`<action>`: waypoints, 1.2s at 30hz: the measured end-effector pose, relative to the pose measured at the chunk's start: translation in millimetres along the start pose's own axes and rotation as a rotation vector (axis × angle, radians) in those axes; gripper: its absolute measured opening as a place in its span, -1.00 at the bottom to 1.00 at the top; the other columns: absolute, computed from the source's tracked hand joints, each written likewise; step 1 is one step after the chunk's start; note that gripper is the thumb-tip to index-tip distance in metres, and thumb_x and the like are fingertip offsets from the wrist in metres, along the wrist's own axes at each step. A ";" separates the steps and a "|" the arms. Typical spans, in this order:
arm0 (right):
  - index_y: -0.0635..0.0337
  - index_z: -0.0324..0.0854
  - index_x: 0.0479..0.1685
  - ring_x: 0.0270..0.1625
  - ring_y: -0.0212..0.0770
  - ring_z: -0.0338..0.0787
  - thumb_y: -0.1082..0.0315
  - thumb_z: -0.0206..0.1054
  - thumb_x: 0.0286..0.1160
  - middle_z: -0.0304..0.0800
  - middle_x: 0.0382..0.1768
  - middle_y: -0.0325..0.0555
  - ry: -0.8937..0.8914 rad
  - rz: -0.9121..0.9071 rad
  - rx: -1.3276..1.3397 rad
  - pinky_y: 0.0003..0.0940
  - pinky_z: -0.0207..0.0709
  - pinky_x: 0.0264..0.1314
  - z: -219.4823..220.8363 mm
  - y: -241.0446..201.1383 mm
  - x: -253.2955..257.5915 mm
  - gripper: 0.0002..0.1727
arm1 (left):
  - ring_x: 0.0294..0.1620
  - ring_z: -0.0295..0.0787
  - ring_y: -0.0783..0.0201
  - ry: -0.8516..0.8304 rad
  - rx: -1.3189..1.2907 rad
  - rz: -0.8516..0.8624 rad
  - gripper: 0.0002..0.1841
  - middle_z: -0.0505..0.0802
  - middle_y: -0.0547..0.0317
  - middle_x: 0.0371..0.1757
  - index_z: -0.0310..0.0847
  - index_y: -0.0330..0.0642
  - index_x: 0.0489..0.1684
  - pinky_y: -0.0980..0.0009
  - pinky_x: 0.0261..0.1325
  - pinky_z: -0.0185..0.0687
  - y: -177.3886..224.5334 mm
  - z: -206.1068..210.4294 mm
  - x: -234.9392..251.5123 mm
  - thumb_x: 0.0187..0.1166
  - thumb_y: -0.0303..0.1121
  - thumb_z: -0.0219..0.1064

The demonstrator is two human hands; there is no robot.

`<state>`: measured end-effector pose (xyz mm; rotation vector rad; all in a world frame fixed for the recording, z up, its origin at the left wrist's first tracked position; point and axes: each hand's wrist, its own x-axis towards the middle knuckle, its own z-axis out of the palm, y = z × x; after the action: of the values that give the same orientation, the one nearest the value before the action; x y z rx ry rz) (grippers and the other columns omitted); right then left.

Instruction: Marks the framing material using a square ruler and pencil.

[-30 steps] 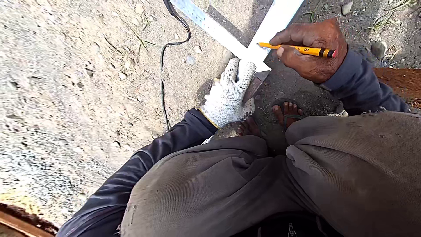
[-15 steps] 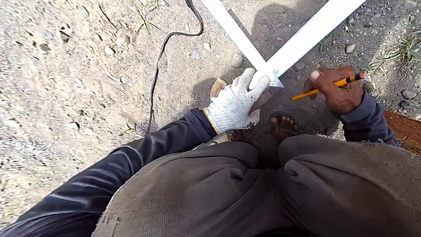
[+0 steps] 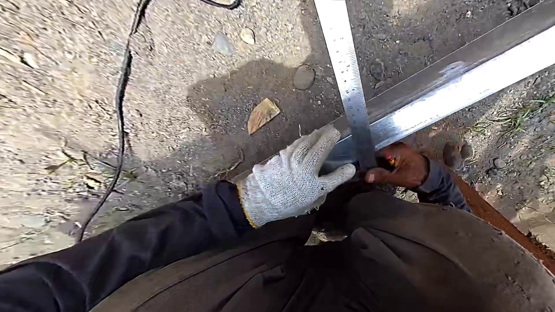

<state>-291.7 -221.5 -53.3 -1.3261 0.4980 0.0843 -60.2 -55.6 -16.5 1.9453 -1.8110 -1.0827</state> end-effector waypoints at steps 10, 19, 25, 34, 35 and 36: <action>0.19 0.82 -0.46 -0.48 -0.57 0.62 0.27 0.49 0.49 0.73 -0.58 -0.28 -0.456 0.287 -0.237 -0.55 0.53 -0.37 15.4 -8.6 38.3 -0.78 | 0.50 0.66 0.18 -0.211 -0.112 -0.221 -0.31 0.70 0.21 0.52 0.43 0.17 0.66 0.00 0.40 0.66 -4.2 -9.0 8.7 0.51 0.20 0.30; 0.24 0.83 -0.41 -0.48 -0.53 0.67 0.33 0.47 0.50 0.77 -0.54 -0.26 -0.405 0.085 -0.093 -0.53 0.60 -0.42 7.9 -11.3 26.1 -0.81 | 0.20 0.84 0.09 -0.099 -0.054 -0.229 -0.23 0.80 0.20 0.38 0.39 0.28 0.69 -0.11 0.04 0.77 -3.1 -7.0 5.2 0.49 0.38 0.26; 0.30 0.84 -0.28 -0.54 -0.52 0.68 0.40 0.41 0.53 0.78 -0.56 -0.25 -0.281 -0.164 -0.162 -0.53 0.62 -0.49 5.7 -35.8 13.8 -0.84 | 0.26 0.81 0.13 -0.020 -0.079 -0.219 -0.33 0.82 0.19 0.30 0.58 0.15 0.48 -0.12 0.17 0.73 7.0 -12.8 -3.0 0.50 0.34 0.26; 0.41 0.69 -0.17 -0.49 -0.46 0.66 0.48 0.25 0.70 0.75 -0.46 -0.14 0.177 -0.123 -0.380 -0.61 0.57 -0.39 39.9 -138.0 6.9 -0.84 | 0.15 0.78 0.40 0.325 -0.100 -0.155 -0.67 0.84 0.20 0.17 0.64 -0.14 0.34 0.39 0.24 0.69 72.2 -60.8 -27.9 0.65 -0.35 0.33; 0.36 0.71 -0.24 -0.55 -0.50 0.63 0.47 0.28 0.68 0.76 -0.49 -0.21 0.143 -0.216 -0.305 -0.61 0.53 -0.49 30.8 -142.5 22.3 -0.84 | 0.08 0.80 0.46 0.337 -0.187 -0.176 -0.59 0.84 0.25 0.15 0.57 -0.06 0.43 0.44 0.15 0.74 73.0 -70.8 -29.2 0.62 -0.31 0.39; 0.28 0.76 -0.27 -0.61 -0.55 0.62 0.45 0.34 0.62 0.84 -0.49 -0.29 0.078 -0.301 -0.254 -0.60 0.48 -0.60 20.6 -148.2 41.9 -0.86 | 0.13 0.79 0.49 0.345 -0.249 -0.164 -0.46 0.83 0.28 0.21 0.50 0.02 0.55 0.44 0.18 0.74 65.8 -79.2 -30.6 0.55 -0.22 0.46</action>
<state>-198.2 -249.2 67.7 -1.6449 0.3561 -0.1587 -53.8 -61.4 90.5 2.0056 -1.2932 -0.8995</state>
